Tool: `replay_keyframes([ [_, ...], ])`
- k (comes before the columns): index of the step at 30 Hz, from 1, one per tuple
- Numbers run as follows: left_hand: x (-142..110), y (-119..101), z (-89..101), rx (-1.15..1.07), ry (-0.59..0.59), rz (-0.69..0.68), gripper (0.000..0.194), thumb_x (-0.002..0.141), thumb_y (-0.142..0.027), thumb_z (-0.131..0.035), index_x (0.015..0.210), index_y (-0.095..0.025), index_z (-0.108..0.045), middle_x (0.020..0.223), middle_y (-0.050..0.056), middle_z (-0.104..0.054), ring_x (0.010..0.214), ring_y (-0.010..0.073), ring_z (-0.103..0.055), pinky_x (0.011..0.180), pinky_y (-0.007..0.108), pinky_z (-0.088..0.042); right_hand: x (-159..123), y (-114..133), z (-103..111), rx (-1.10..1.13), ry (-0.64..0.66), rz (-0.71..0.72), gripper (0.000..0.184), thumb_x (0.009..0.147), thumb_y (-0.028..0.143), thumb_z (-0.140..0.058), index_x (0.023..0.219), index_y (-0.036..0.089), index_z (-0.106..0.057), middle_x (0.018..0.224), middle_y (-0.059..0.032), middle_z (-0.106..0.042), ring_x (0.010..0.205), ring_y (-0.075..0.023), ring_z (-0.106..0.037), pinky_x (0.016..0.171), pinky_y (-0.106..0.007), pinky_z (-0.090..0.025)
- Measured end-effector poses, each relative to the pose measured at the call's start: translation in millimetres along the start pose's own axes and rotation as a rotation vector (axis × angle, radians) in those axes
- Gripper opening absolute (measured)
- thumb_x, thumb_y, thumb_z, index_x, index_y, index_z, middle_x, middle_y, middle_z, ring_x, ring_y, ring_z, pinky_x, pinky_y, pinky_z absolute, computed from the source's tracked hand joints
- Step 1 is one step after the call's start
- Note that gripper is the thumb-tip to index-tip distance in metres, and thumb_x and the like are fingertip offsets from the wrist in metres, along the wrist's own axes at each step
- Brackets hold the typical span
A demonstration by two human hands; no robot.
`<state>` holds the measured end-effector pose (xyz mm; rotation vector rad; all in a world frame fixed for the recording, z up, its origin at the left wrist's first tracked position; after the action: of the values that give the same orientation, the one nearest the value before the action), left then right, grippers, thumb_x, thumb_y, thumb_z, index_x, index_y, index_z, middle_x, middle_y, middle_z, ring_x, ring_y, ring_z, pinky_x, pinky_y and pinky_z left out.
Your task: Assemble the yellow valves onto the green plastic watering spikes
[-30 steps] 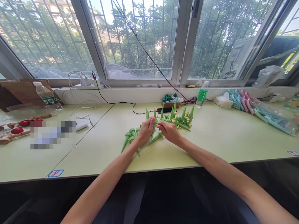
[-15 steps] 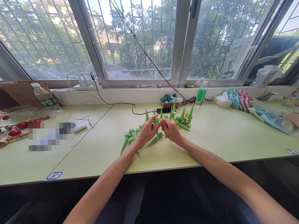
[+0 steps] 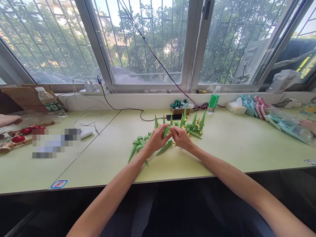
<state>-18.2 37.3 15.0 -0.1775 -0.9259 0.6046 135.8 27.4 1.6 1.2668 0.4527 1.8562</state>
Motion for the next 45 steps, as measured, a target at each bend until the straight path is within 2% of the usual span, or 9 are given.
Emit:
replay_keyframes([
  [5,-1,-1,0.9,0.052,0.001,0.006,0.047,0.089,-0.037,-0.065,0.132,-0.022,-0.052,0.096,0.004,-0.067,0.062,0.0097,-0.052,0.066,0.024,-0.046,-1,5,2,-0.039,-0.011,0.037,0.041,0.102,0.048,-0.036,0.07,0.023,-0.04,0.053,0.004,-0.045,0.05,-0.0125,-0.041,0.054,-0.026,-0.033],
  [10,0,-6,2.5,0.07,-0.009,0.047,0.051,0.082,-0.026,-0.067,0.131,-0.021,-0.052,0.115,0.008,-0.066,0.071,0.0117,-0.056,0.072,0.026,-0.048,-3,11,1,-0.061,0.008,0.029,0.04,0.101,0.048,-0.037,0.071,0.023,-0.042,0.052,0.004,-0.047,0.049,-0.0133,-0.044,0.055,-0.026,-0.035],
  [13,1,-9,2.2,0.065,-0.016,0.06,0.051,0.079,-0.021,-0.065,0.128,-0.021,-0.052,0.109,0.006,-0.067,0.069,0.0115,-0.055,0.072,0.026,-0.048,-4,15,1,-0.022,0.055,0.008,0.041,0.102,0.05,-0.036,0.071,0.024,-0.043,0.051,0.0037,-0.05,0.049,-0.0137,-0.048,0.056,-0.026,-0.039],
  [17,0,-8,-0.2,0.022,0.001,0.072,0.053,0.076,-0.016,-0.06,0.127,-0.02,-0.05,0.101,0.003,-0.065,0.056,0.0071,-0.048,0.064,0.025,-0.046,-4,19,1,0.014,0.091,0.007,0.043,0.102,0.052,-0.036,0.07,0.024,-0.043,0.051,0.0035,-0.05,0.048,-0.0138,-0.05,0.056,-0.027,-0.041],
  [26,-1,-7,-3.4,-0.062,-0.004,0.037,0.047,0.075,-0.013,-0.056,0.121,-0.018,-0.046,0.094,0.002,-0.06,0.055,0.0054,-0.048,0.056,0.021,-0.043,-5,13,-6,0.261,0.176,-0.094,0.042,0.098,0.058,-0.042,0.075,0.024,-0.048,0.053,0.0036,-0.054,0.043,-0.0139,-0.053,0.045,-0.027,-0.041],
  [33,-3,-4,-5.6,-0.089,0.031,0.061,0.049,0.074,-0.012,-0.057,0.121,-0.019,-0.045,0.088,0.0,-0.061,0.053,0.0055,-0.049,0.055,0.021,-0.044,-2,6,-14,0.613,0.274,-0.318,0.046,0.085,0.066,-0.057,0.074,0.022,-0.053,0.054,0.0028,-0.056,0.043,-0.015,-0.056,0.04,-0.028,-0.045],
  [36,-3,-5,-5.8,-0.101,0.047,0.071,0.047,0.075,-0.013,-0.058,0.12,-0.019,-0.046,0.083,-0.001,-0.062,0.053,0.0065,-0.05,0.056,0.021,-0.044,-2,6,-16,0.69,0.315,-0.392,0.047,0.079,0.067,-0.063,0.072,0.021,-0.055,0.054,0.0027,-0.057,0.042,-0.0143,-0.055,0.04,-0.028,-0.046],
  [40,-1,-8,-4.3,-0.115,0.045,0.081,0.047,0.077,-0.014,-0.056,0.122,-0.019,-0.045,0.084,-0.001,-0.061,0.055,0.0066,-0.051,0.057,0.021,-0.045,-2,7,-15,0.669,0.262,-0.406,0.046,0.079,0.065,-0.063,0.072,0.021,-0.055,0.056,0.003,-0.058,0.042,-0.0135,-0.055,0.039,-0.027,-0.046],
  [45,1,-7,-1.4,-0.046,0.001,0.092,0.049,0.077,-0.015,-0.057,0.125,-0.019,-0.046,0.096,0.002,-0.062,0.056,0.0062,-0.048,0.059,0.023,-0.044,-1,6,-12,0.602,0.124,-0.369,0.038,0.076,0.055,-0.072,0.085,0.022,-0.057,0.065,0.0029,-0.064,0.044,-0.0128,-0.057,0.038,-0.025,-0.044],
])
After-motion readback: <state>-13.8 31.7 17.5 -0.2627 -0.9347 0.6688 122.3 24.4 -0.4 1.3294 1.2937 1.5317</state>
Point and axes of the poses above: each hand's wrist, its own x-axis towards the middle knuckle, its own z-axis out of the back of the hand, y = z × x, the point moved 3 cm from there along x, towards the middle knuckle
